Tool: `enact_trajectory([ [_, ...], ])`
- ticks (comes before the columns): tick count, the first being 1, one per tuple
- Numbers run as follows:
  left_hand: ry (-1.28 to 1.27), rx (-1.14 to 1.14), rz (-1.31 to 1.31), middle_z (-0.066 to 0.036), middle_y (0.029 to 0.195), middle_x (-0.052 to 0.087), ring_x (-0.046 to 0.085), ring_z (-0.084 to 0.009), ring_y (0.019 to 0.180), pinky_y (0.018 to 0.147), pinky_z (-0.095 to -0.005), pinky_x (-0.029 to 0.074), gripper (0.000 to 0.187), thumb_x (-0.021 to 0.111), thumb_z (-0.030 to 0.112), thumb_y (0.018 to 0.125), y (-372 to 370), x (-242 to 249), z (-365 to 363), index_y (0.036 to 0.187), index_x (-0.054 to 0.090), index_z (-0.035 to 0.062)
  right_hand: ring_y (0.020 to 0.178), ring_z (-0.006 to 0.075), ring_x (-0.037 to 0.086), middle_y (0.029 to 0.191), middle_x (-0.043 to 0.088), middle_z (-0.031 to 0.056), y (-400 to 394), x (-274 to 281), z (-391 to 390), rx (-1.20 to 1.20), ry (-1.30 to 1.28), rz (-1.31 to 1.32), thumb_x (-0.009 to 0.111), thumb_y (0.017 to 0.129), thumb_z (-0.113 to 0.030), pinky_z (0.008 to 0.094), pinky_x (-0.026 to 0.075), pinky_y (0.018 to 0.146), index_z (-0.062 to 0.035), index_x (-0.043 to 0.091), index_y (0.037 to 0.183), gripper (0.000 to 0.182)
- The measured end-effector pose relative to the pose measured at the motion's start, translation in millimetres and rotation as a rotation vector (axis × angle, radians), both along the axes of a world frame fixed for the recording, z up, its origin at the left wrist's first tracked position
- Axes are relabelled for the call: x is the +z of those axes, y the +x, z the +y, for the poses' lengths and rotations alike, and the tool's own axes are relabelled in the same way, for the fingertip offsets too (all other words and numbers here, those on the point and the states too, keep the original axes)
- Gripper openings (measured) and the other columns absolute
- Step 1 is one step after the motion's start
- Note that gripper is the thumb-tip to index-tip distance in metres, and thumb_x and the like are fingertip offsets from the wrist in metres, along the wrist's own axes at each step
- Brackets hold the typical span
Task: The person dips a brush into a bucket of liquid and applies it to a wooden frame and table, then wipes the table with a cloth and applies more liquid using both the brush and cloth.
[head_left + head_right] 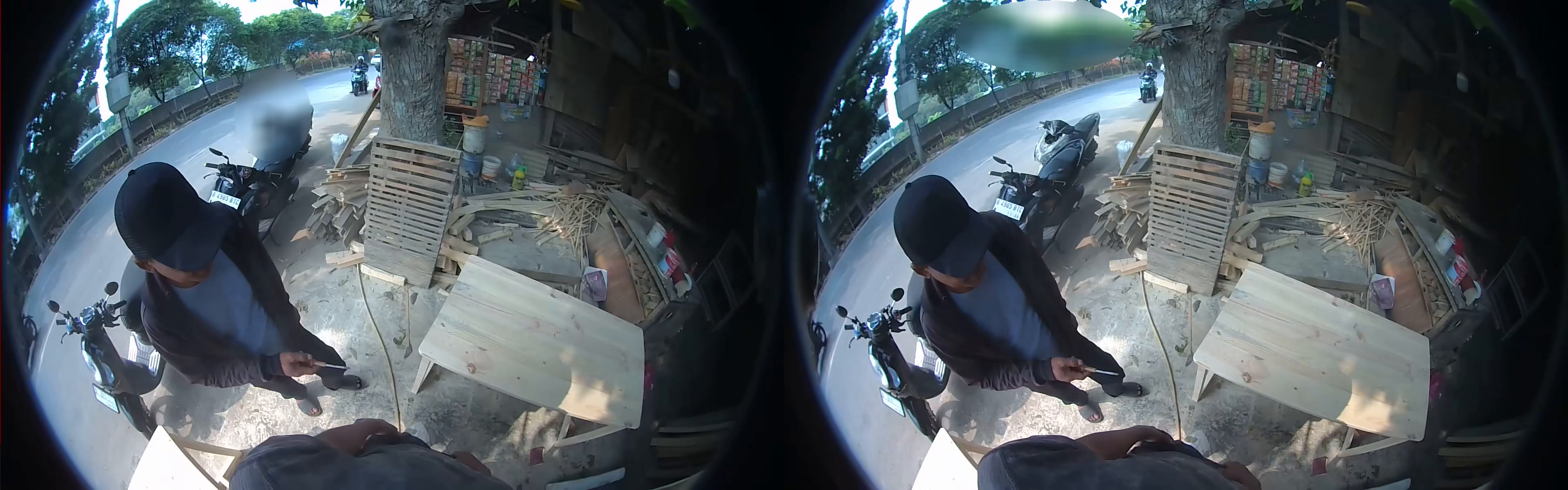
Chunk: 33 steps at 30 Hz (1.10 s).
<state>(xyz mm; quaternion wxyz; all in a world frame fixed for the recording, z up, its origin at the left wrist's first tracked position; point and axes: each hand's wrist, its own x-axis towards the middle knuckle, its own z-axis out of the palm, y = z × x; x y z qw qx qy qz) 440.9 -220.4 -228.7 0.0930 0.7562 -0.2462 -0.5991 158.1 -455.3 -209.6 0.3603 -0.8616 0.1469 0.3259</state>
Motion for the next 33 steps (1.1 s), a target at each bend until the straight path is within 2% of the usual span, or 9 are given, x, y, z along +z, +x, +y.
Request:
enact_trajectory([
  [5, 0.003, 0.008, -0.064, -0.013, 0.120, 0.071, 0.068, -0.0253, 0.107, 0.091, -0.0395, 0.052, 0.063, 0.073, 0.054, 0.084, -24, 15, 3, 0.130, 0.067, 0.0111, 0.095, 0.0303, 0.073, 0.105, 0.075, 0.0176, -47, -79, 0, -0.005, 0.049, -0.070, 0.065, 0.079, -0.036, 0.0411, 0.056, 0.089, -0.0054, 0.075, 0.110, 0.044],
  [8, -0.003, 0.015, -0.167, -0.013, 0.120, 0.071, 0.068, -0.0248, 0.106, 0.091, -0.0388, 0.052, 0.066, 0.074, 0.055, 0.083, -37, 11, 9, 0.132, 0.066, 0.0109, 0.092, 0.0282, 0.073, 0.102, 0.076, 0.0159, -74, -9, 10, -0.121, 0.191, -0.144, 0.068, 0.082, -0.030, 0.0375, 0.056, 0.087, -0.0051, 0.076, 0.108, 0.037],
  [11, -0.024, 0.040, -0.299, -0.012, 0.121, 0.071, 0.067, -0.0243, 0.106, 0.091, -0.0382, 0.052, 0.068, 0.075, 0.055, 0.083, -53, 15, 21, 0.133, 0.065, 0.0107, 0.084, 0.0232, 0.073, 0.093, 0.075, 0.0129, -118, -42, 25, -0.209, -0.047, -0.498, 0.069, 0.087, -0.023, 0.0342, 0.058, 0.077, -0.0061, 0.076, 0.105, 0.026],
  [13, -0.070, 0.180, -0.114, -0.012, 0.121, 0.071, 0.067, -0.0235, 0.105, 0.091, -0.0380, 0.052, 0.071, 0.077, 0.055, 0.083, -54, 70, 23, 0.135, 0.063, 0.0091, 0.083, 0.0245, 0.073, 0.091, 0.072, 0.0128, -135, -55, 27, -0.367, -0.031, -0.155, 0.068, 0.089, -0.020, 0.0360, 0.058, 0.070, -0.0044, 0.073, 0.106, 0.024],
  [15, 0.047, 0.440, 0.107, -0.010, 0.120, 0.070, 0.067, -0.0204, 0.105, 0.091, -0.0388, 0.052, 0.069, 0.084, 0.044, 0.081, -56, 69, 26, 0.137, 0.062, 0.0093, 0.082, 0.0258, 0.072, 0.088, 0.069, 0.0128, -158, -60, 38, -0.482, 0.014, 0.108, 0.066, 0.091, -0.018, 0.0378, 0.058, 0.063, -0.0027, 0.069, 0.107, 0.022],
  [17, 0.133, 0.247, 0.012, -0.012, 0.121, 0.069, 0.067, -0.0211, 0.103, 0.091, -0.0392, 0.052, 0.063, 0.083, 0.036, 0.083, -45, 18, 24, 0.137, 0.062, 0.0111, 0.081, 0.0261, 0.073, 0.088, 0.069, 0.0129, -185, -58, 48, -0.563, 0.019, 0.244, 0.066, 0.090, -0.018, 0.0381, 0.058, 0.063, -0.0029, 0.069, 0.106, 0.022],
  [18, 0.134, 0.167, -0.016, -0.013, 0.122, 0.069, 0.067, -0.0214, 0.104, 0.091, -0.0393, 0.052, 0.063, 0.083, 0.035, 0.083, -46, 20, 20, 0.137, 0.062, 0.0109, 0.081, 0.0262, 0.073, 0.087, 0.069, 0.0129, -198, -57, 52, -0.599, 0.020, 0.284, 0.066, 0.089, -0.018, 0.0383, 0.058, 0.063, -0.0030, 0.069, 0.105, 0.022],
  [26, -0.001, -0.105, 0.006, -0.013, 0.123, 0.069, 0.066, -0.0235, 0.107, 0.093, -0.0402, 0.052, 0.058, 0.077, 0.034, 0.086, -69, 33, -2, 0.136, 0.061, 0.0091, 0.080, 0.0271, 0.073, 0.084, 0.070, 0.0133, -267, -42, 87, -0.870, 0.013, 0.447, 0.067, 0.086, -0.019, 0.0394, 0.058, 0.063, -0.0036, 0.071, 0.100, 0.021],
  [33, -0.037, -0.147, 0.094, -0.014, 0.123, 0.068, 0.066, -0.0253, 0.110, 0.095, -0.0411, 0.052, 0.054, 0.073, 0.032, 0.089, -38, 13, 48, 0.136, 0.061, 0.0075, 0.078, 0.0278, 0.073, 0.082, 0.070, 0.0137, -161, -16, 95, -0.922, -0.031, 0.347, 0.068, 0.083, -0.019, 0.0404, 0.057, 0.064, -0.0042, 0.072, 0.095, 0.020],
])
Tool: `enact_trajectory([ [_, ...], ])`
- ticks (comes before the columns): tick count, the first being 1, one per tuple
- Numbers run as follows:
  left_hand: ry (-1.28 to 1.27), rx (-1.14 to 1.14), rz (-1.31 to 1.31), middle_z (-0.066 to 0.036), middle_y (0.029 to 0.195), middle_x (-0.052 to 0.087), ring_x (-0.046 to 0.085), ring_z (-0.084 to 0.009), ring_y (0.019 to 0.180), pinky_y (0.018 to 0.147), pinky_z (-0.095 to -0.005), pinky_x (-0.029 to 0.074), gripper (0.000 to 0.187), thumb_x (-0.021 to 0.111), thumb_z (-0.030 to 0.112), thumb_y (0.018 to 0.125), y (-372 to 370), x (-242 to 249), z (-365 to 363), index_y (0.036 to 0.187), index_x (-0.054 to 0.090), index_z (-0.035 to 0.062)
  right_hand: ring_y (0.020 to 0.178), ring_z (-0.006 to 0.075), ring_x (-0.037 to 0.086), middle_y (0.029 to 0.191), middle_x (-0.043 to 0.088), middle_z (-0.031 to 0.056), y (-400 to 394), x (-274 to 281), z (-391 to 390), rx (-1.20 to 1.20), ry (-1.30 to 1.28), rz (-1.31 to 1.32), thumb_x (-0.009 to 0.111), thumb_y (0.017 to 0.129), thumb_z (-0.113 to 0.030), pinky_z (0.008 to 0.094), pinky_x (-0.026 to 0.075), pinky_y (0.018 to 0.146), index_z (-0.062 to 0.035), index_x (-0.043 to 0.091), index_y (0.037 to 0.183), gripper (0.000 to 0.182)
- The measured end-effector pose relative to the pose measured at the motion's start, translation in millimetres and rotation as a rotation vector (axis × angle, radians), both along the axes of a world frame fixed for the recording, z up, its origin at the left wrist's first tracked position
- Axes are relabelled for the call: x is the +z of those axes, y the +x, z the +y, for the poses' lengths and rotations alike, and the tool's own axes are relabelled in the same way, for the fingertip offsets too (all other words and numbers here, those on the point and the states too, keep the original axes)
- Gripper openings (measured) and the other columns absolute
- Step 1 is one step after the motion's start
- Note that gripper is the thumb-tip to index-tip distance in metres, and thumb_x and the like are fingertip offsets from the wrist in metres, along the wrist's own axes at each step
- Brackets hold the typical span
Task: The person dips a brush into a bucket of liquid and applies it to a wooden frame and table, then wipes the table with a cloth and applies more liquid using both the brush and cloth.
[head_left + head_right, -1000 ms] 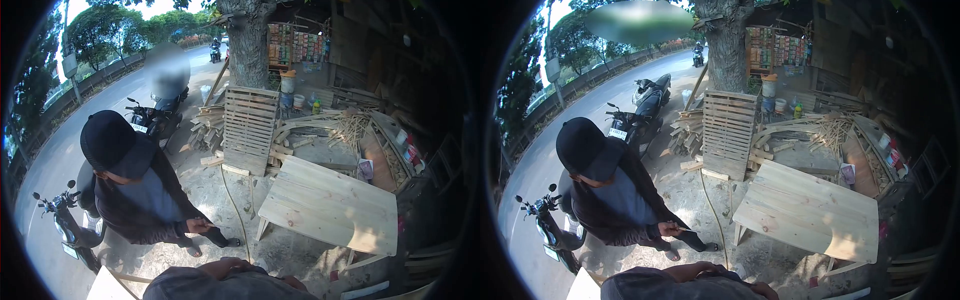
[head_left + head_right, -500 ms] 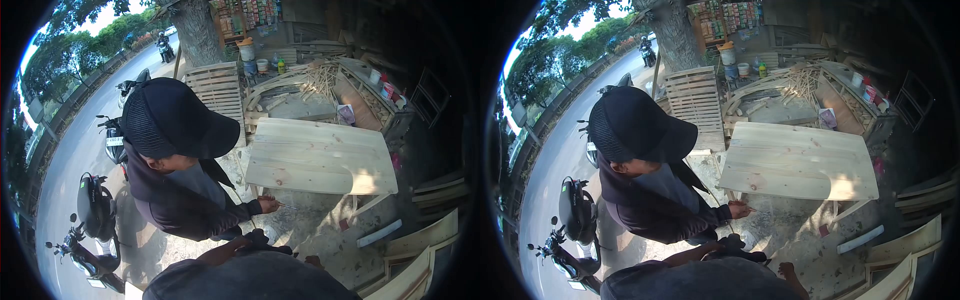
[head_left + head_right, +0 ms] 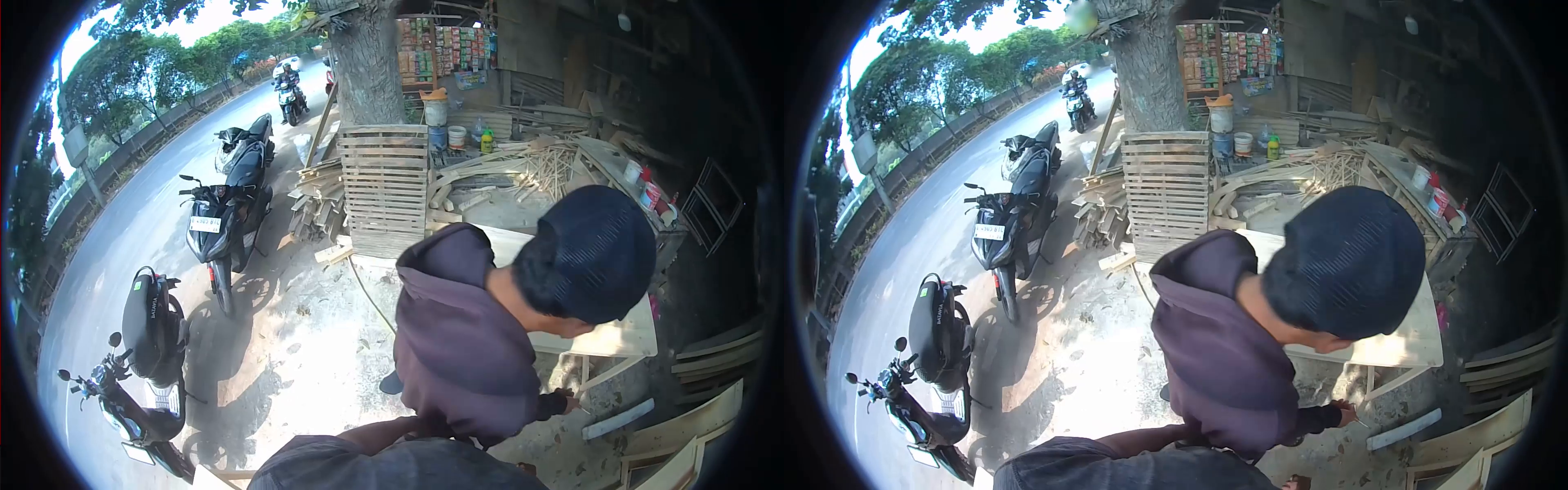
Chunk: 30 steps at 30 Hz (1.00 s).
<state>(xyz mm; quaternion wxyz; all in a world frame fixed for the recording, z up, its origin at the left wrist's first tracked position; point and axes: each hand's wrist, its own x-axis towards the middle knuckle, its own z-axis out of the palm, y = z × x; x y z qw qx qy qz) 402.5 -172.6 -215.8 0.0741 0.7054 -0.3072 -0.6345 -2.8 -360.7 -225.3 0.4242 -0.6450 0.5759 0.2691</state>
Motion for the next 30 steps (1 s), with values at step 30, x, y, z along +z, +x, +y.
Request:
enact_trajectory([
  [30, -0.472, 1.714, 0.525, -0.011, 0.122, 0.069, 0.065, -0.0277, 0.116, 0.102, -0.0488, 0.051, 0.037, 0.047, 0.030, 0.098, 154, 64, 229, 0.120, 0.067, 0.0094, 0.094, 0.0387, 0.072, 0.098, 0.073, 0.0237, 166, -41, 57, 0.425, -0.348, -0.115, 0.054, 0.085, -0.030, 0.0487, 0.055, 0.083, -0.0008, 0.076, 0.088, 0.037],
])
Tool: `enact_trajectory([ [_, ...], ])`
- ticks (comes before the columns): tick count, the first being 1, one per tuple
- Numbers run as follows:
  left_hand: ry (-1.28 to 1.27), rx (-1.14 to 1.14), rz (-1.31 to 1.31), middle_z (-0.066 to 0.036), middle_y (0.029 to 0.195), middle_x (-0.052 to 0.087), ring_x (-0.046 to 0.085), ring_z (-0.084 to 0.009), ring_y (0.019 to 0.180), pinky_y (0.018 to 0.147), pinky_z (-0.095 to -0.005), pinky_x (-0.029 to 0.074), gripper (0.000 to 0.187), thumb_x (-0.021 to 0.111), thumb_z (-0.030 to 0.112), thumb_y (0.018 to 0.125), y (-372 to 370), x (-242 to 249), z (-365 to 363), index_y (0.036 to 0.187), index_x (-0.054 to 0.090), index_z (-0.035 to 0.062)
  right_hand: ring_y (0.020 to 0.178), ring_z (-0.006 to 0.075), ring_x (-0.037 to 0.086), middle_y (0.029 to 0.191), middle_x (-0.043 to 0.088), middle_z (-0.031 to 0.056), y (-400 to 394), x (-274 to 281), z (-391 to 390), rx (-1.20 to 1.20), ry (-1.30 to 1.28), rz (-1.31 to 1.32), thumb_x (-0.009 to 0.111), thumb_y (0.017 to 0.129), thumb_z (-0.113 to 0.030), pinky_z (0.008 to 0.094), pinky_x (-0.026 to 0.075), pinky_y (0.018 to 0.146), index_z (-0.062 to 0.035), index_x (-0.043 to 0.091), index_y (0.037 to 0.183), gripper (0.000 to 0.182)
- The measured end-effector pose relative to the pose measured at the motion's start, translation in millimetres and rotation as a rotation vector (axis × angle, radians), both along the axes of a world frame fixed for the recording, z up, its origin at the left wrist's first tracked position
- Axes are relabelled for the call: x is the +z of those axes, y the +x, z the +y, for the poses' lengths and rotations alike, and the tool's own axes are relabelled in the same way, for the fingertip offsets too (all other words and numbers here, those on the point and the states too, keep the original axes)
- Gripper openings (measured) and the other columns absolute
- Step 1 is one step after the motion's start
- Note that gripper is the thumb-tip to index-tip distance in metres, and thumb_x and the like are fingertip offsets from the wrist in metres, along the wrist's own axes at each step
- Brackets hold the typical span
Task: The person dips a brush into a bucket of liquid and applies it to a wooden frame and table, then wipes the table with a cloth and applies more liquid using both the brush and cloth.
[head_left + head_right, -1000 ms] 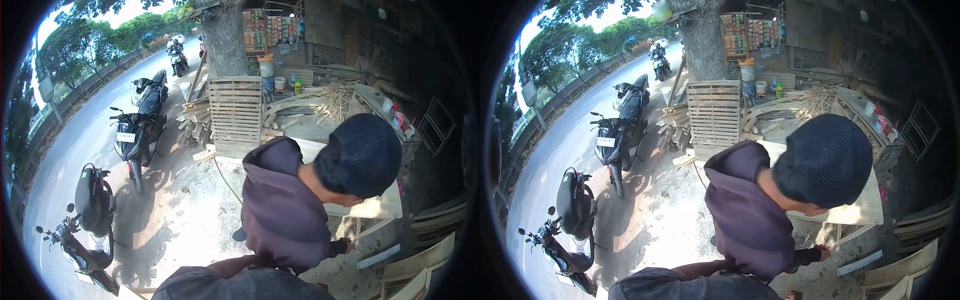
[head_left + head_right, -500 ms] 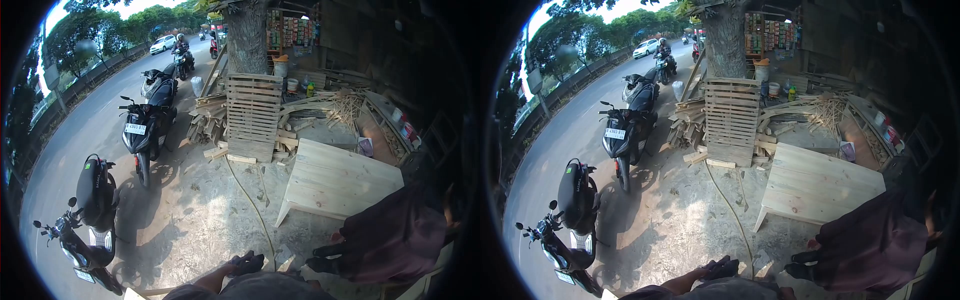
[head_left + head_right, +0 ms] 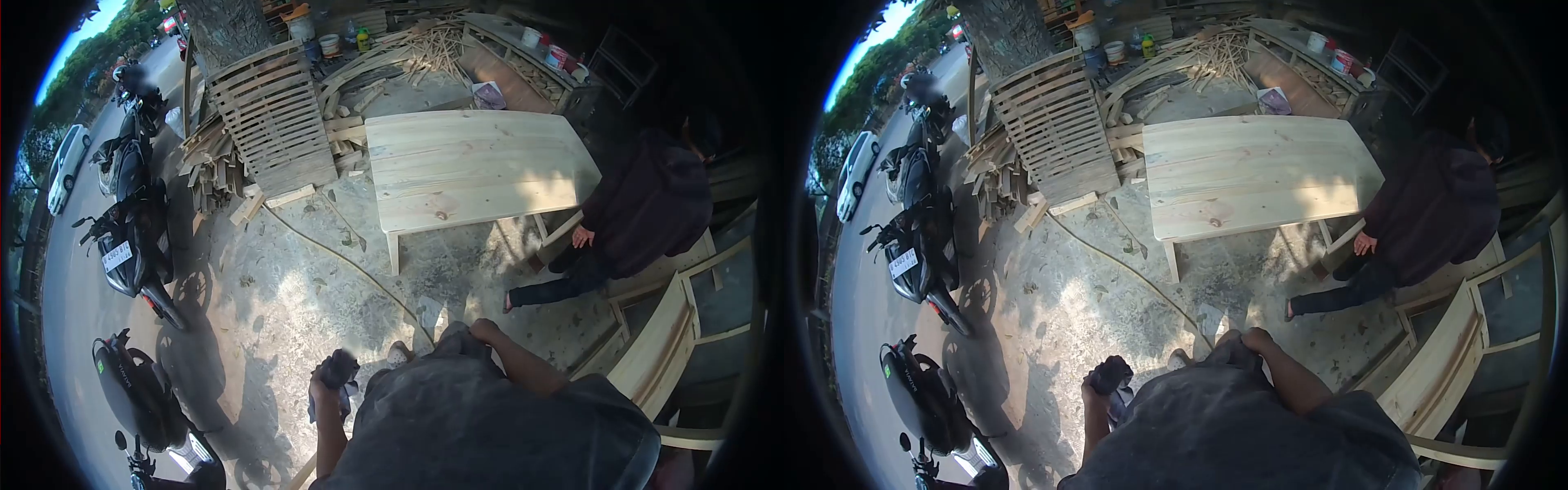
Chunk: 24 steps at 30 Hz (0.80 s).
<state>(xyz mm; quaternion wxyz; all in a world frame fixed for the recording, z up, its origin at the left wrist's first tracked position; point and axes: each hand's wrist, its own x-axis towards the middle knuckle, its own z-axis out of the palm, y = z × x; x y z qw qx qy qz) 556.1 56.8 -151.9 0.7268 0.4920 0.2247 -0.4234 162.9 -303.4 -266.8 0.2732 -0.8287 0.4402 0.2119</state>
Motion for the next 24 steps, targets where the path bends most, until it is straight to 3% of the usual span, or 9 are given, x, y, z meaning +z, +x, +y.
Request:
enact_trajectory([
  [2, 0.095, -0.041, -0.034, -0.009, 0.119, 0.071, 0.068, -0.0249, 0.109, 0.094, -0.0474, 0.053, 0.034, 0.048, 0.032, 0.098, 27, -4, -45, 0.116, 0.068, 0.0110, 0.092, 0.0393, 0.071, 0.099, 0.072, 0.0232, -5, 2, -13, 0.021, -0.030, -0.003, 0.053, 0.085, -0.028, 0.0496, 0.055, 0.081, -0.0020, 0.076, 0.086, 0.035],
  [6, -0.136, -0.143, -0.281, -0.013, 0.110, 0.071, 0.070, -0.0232, 0.096, 0.088, -0.0350, 0.053, 0.032, 0.059, 0.021, 0.097, 34, 95, -202, 0.119, 0.065, -0.0016, 0.085, 0.0350, 0.072, 0.094, 0.073, 0.0200, -14, 28, -31, 0.000, -0.012, -0.077, 0.059, 0.084, -0.025, 0.0466, 0.056, 0.074, -0.0035, 0.075, 0.083, 0.027],
  [10, -0.086, -0.315, -0.596, -0.012, 0.108, 0.070, 0.068, -0.0193, 0.096, 0.090, -0.0319, 0.051, 0.040, 0.068, 0.033, 0.097, 53, 92, -361, 0.113, 0.067, -0.0044, 0.084, 0.0250, 0.071, 0.093, 0.072, 0.0134, -13, 74, -83, 0.012, 0.296, -0.190, 0.064, 0.089, -0.026, 0.0380, 0.055, 0.073, -0.0029, 0.073, 0.097, 0.026],
  [11, -0.125, -0.412, -0.586, -0.011, 0.111, 0.072, 0.069, -0.0192, 0.100, 0.095, -0.0326, 0.052, 0.044, 0.062, 0.038, 0.101, 67, 44, -400, 0.121, 0.066, -0.0007, 0.085, 0.0230, 0.071, 0.095, 0.072, 0.0124, -15, 79, -105, -0.085, 0.317, -0.278, 0.065, 0.090, -0.027, 0.0364, 0.055, 0.074, -0.0022, 0.072, 0.102, 0.029],
  [12, -0.033, -0.554, -0.709, -0.021, 0.128, 0.064, 0.063, -0.0269, 0.117, 0.100, -0.0378, 0.050, 0.065, 0.066, 0.052, 0.096, 68, 33, -438, 0.132, 0.060, -0.0020, 0.086, 0.0210, 0.071, 0.096, 0.071, 0.0115, -12, 84, -131, -0.180, 0.336, -0.369, 0.066, 0.091, -0.028, 0.0349, 0.055, 0.075, -0.0016, 0.071, 0.107, 0.031],
  [14, 0.557, -0.814, -1.236, -0.035, 0.148, 0.040, 0.045, -0.0441, 0.135, 0.106, -0.0487, 0.045, 0.096, 0.075, 0.062, 0.083, 57, -37, -501, 0.150, 0.043, 0.0012, 0.102, 0.0259, 0.068, 0.114, 0.069, 0.0156, 21, 113, -199, -0.531, 0.269, -0.352, 0.068, 0.092, -0.035, 0.0385, 0.053, 0.088, -0.0020, 0.065, 0.123, 0.045],
  [16, 0.844, -1.048, -1.249, -0.039, 0.156, 0.016, 0.028, -0.0579, 0.140, 0.108, -0.0599, 0.041, 0.122, 0.085, 0.065, 0.066, 30, -6, -532, 0.160, 0.027, 0.0149, 0.112, 0.0327, 0.064, 0.121, 0.064, 0.0206, 53, 132, -279, -0.597, 0.050, -0.458, 0.072, 0.089, -0.035, 0.0429, 0.051, 0.095, -0.0015, 0.062, 0.127, 0.052],
  [19, 0.960, -0.931, -1.337, -0.034, 0.147, 0.030, 0.037, -0.0566, 0.132, 0.103, -0.0608, 0.044, 0.119, 0.086, 0.059, 0.067, 18, -15, -542, 0.159, 0.027, 0.0144, 0.125, 0.0427, 0.050, 0.132, 0.053, 0.0270, 105, 132, -399, -0.450, -0.393, -0.486, 0.072, 0.088, -0.032, 0.0540, 0.041, 0.105, 0.0013, 0.050, 0.135, 0.061],
  [24, 0.971, -0.869, -1.183, -0.028, 0.130, 0.045, 0.051, -0.0496, 0.120, 0.098, -0.0543, 0.048, 0.107, 0.084, 0.050, 0.074, 60, -17, -594, 0.157, 0.030, 0.0097, 0.144, 0.0588, 0.018, 0.155, 0.022, 0.0374, 212, 85, -487, -0.566, -0.556, 0.025, 0.055, 0.094, -0.047, 0.0705, 0.021, 0.113, 0.0069, 0.032, 0.149, 0.081],
])
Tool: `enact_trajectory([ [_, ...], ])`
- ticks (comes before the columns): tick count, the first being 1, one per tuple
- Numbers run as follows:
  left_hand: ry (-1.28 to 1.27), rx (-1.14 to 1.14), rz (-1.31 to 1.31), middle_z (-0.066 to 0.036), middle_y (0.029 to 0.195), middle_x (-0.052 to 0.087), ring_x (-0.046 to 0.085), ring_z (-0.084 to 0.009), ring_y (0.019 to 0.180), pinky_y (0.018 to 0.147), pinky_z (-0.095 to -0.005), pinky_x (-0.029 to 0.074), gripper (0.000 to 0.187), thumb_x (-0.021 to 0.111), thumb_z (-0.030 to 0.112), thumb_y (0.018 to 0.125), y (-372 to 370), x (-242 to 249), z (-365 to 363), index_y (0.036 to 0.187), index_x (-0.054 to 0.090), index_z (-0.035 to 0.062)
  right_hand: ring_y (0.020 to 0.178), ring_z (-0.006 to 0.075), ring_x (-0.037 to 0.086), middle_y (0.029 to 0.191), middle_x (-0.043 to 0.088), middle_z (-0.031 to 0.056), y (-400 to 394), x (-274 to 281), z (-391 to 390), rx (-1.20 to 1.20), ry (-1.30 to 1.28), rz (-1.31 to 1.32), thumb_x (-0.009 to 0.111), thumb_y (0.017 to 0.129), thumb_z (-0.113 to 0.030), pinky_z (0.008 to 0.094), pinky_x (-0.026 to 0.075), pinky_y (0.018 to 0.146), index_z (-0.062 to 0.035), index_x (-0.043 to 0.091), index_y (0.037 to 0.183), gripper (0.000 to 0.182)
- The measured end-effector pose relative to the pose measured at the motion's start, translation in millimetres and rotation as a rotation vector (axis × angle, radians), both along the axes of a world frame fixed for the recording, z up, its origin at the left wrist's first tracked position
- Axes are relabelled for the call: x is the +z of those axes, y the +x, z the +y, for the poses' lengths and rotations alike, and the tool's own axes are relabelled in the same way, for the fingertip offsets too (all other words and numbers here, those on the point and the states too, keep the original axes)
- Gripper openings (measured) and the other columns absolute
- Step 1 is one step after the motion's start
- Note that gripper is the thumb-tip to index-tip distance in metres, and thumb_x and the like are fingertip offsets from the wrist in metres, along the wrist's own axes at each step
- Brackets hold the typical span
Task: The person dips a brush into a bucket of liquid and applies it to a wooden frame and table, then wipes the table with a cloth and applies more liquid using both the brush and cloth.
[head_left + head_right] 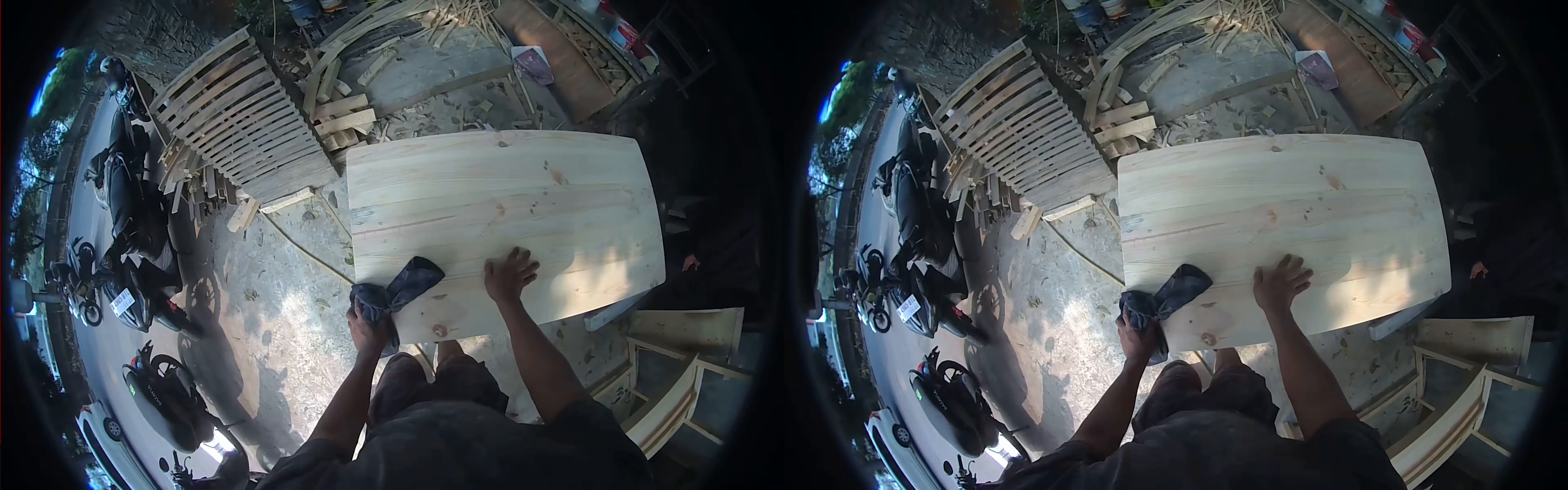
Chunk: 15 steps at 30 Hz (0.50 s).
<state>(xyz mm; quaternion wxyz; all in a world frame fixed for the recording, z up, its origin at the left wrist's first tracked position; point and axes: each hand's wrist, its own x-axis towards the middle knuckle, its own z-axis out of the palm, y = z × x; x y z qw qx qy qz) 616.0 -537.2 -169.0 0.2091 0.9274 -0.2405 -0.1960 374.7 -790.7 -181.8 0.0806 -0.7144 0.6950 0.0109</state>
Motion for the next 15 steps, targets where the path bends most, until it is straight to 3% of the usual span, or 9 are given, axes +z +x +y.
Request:
enact_trajectory([
  [1, 0.016, 0.004, 0.006, -0.028, 0.128, 0.047, 0.053, -0.0484, 0.119, 0.097, -0.0532, 0.049, 0.104, 0.083, 0.048, 0.076, 13, 7, -25, 0.156, 0.030, 0.0085, 0.146, 0.0623, 0.010, 0.158, 0.015, 0.0390, 17, -15, -4, -0.042, -0.009, 0.108, 0.051, 0.095, -0.050, 0.0738, 0.016, 0.114, 0.0077, 0.027, 0.152, 0.085],
  [4, 0.024, -0.069, -0.046, -0.027, 0.126, 0.049, 0.056, -0.0481, 0.116, 0.096, -0.0526, 0.049, 0.099, 0.080, 0.043, 0.081, 56, 2, -86, 0.156, 0.029, 0.0049, 0.146, 0.0655, 0.000, 0.160, 0.007, 0.0406, 28, -23, 0, -0.036, -0.049, 0.077, 0.044, 0.096, -0.050, 0.0756, 0.007, 0.114, 0.0104, 0.016, 0.155, 0.089],
  [10, 0.041, -0.214, 0.019, -0.027, 0.129, 0.049, 0.056, -0.0480, 0.117, 0.095, -0.0537, 0.049, 0.097, 0.081, 0.041, 0.081, 88, -17, -96, 0.154, 0.030, 0.0035, 0.147, 0.0618, 0.006, 0.160, 0.012, 0.0386, 30, -17, -8, -0.019, -0.043, 0.071, 0.041, 0.096, -0.049, 0.0743, 0.010, 0.114, 0.0075, 0.018, 0.155, 0.085],
  [12, -0.217, -0.042, 0.360, -0.019, 0.126, 0.061, 0.063, -0.0347, 0.115, 0.094, -0.0458, 0.051, 0.067, 0.075, 0.030, 0.089, 114, -43, -76, 0.143, 0.046, 0.0020, 0.147, 0.0615, 0.007, 0.159, 0.012, 0.0388, 32, -19, -10, -0.013, -0.048, 0.060, 0.041, 0.096, -0.049, 0.0742, 0.010, 0.114, 0.0077, 0.018, 0.155, 0.084],
  [14, -0.380, 0.147, 0.761, -0.013, 0.120, 0.068, 0.067, -0.0272, 0.108, 0.092, -0.0406, 0.053, 0.048, 0.072, 0.024, 0.094, 137, -75, -54, 0.133, 0.056, 0.0018, 0.147, 0.0611, 0.008, 0.159, 0.012, 0.0391, 31, -19, -9, -0.014, -0.042, 0.064, 0.040, 0.097, -0.049, 0.0740, 0.010, 0.114, 0.0079, 0.018, 0.155, 0.084],
  [15, -0.586, 0.178, 0.743, -0.005, 0.110, 0.072, 0.068, -0.0185, 0.098, 0.087, -0.0341, 0.053, 0.030, 0.069, 0.022, 0.097, 130, -65, -67, 0.121, 0.066, 0.0040, 0.147, 0.0608, 0.008, 0.159, 0.012, 0.0392, 31, -20, -9, -0.015, -0.035, 0.068, 0.039, 0.097, -0.050, 0.0740, 0.010, 0.114, 0.0079, 0.017, 0.155, 0.084],
])
